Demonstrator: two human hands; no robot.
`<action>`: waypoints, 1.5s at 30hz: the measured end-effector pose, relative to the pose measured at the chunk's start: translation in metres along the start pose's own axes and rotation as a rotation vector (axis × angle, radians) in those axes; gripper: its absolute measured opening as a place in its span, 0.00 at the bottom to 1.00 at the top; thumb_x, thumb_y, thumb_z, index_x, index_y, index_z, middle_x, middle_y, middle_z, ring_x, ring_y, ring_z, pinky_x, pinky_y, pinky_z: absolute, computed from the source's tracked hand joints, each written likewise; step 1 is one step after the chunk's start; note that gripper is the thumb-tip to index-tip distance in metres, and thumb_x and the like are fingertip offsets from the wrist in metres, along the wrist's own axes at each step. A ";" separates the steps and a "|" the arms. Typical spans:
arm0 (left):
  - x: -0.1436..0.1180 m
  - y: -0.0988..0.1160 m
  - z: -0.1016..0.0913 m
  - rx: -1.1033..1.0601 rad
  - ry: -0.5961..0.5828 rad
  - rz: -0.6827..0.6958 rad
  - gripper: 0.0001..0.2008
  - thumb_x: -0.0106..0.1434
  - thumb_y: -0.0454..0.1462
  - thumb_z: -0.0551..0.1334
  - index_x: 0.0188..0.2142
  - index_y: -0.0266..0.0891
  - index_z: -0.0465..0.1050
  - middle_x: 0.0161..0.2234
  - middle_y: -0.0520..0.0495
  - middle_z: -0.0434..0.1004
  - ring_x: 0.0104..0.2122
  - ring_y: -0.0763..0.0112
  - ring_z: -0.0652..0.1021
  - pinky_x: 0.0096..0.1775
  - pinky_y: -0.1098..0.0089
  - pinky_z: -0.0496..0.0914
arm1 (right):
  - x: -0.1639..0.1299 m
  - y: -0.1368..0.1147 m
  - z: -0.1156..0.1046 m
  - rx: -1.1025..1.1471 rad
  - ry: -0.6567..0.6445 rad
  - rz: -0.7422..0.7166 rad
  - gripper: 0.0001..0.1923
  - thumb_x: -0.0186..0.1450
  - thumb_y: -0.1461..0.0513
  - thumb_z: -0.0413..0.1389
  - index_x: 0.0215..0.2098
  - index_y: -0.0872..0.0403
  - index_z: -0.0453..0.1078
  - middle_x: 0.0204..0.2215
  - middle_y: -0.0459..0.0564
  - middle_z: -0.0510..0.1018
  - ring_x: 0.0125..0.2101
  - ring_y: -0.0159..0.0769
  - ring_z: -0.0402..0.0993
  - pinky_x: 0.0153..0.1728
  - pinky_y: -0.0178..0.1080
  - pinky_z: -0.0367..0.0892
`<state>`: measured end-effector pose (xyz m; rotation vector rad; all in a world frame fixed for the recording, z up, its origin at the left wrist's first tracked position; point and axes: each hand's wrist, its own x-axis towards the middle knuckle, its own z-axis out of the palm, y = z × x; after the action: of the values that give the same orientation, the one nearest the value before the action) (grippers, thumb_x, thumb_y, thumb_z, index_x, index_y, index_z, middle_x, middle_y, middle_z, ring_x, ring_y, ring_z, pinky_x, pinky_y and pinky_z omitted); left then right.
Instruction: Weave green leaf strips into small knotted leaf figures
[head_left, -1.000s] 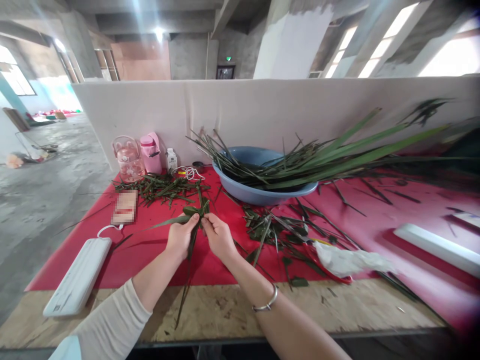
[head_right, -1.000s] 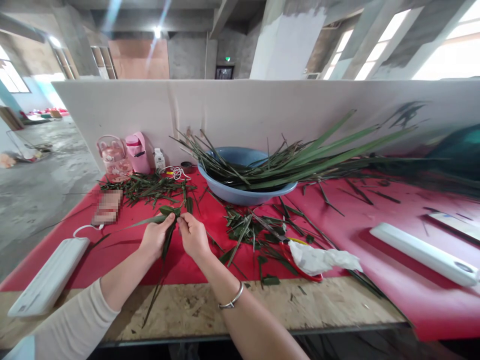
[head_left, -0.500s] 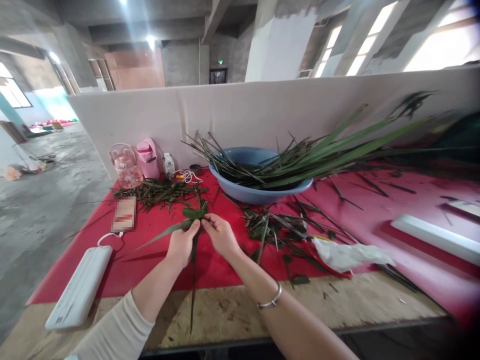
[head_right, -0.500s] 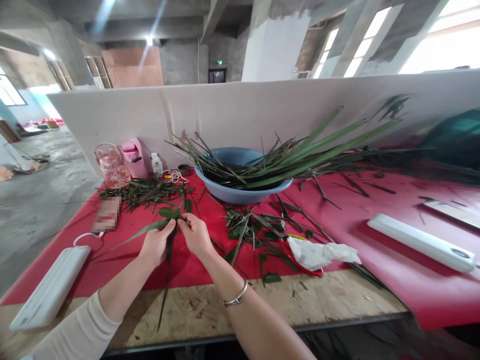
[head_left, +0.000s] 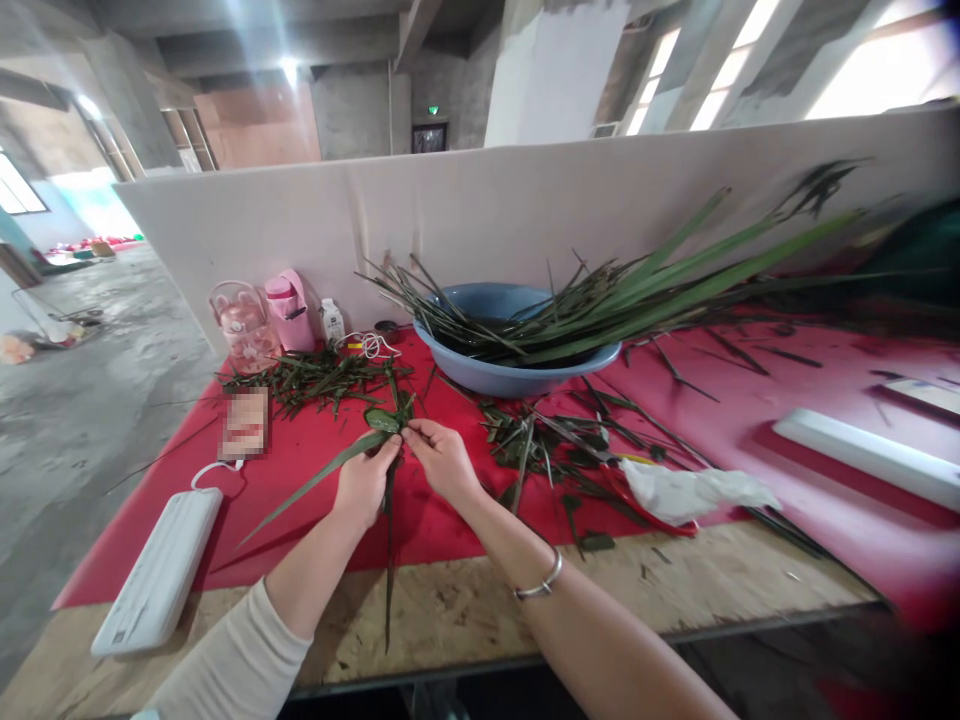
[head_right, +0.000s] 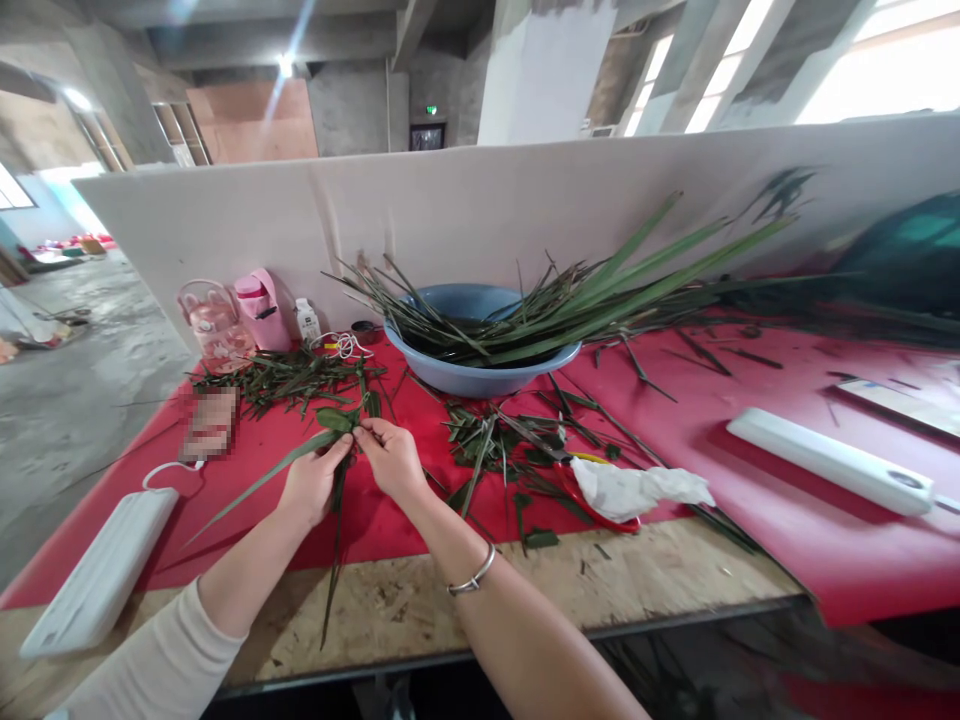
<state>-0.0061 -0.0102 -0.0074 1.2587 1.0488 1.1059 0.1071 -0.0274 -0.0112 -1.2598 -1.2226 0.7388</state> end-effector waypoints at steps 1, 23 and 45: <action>0.001 -0.001 0.000 -0.017 -0.015 0.016 0.13 0.49 0.44 0.61 0.30 0.37 0.71 0.25 0.50 0.73 0.28 0.70 0.73 0.32 0.72 0.66 | 0.000 0.000 -0.001 -0.032 -0.001 -0.015 0.10 0.57 0.57 0.50 0.28 0.57 0.67 0.21 0.45 0.69 0.23 0.30 0.63 0.26 0.32 0.60; -0.005 -0.010 0.006 -0.016 0.022 -0.107 0.18 0.50 0.48 0.57 0.18 0.34 0.69 0.11 0.55 0.57 0.15 0.77 0.60 0.19 0.74 0.53 | -0.003 -0.019 0.001 -0.134 -0.021 0.037 0.09 0.57 0.60 0.49 0.22 0.55 0.64 0.16 0.44 0.68 0.19 0.30 0.63 0.22 0.32 0.59; -0.002 -0.009 0.013 -0.337 0.013 -0.255 0.17 0.46 0.48 0.62 0.15 0.36 0.63 0.11 0.57 0.55 0.14 0.81 0.55 0.18 0.75 0.47 | -0.011 -0.011 0.003 -0.405 0.003 -0.190 0.09 0.61 0.62 0.45 0.28 0.54 0.65 0.20 0.46 0.69 0.22 0.31 0.65 0.25 0.33 0.59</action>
<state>0.0064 -0.0142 -0.0159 0.8266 0.9553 1.0422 0.0993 -0.0389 -0.0041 -1.4422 -1.5160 0.3595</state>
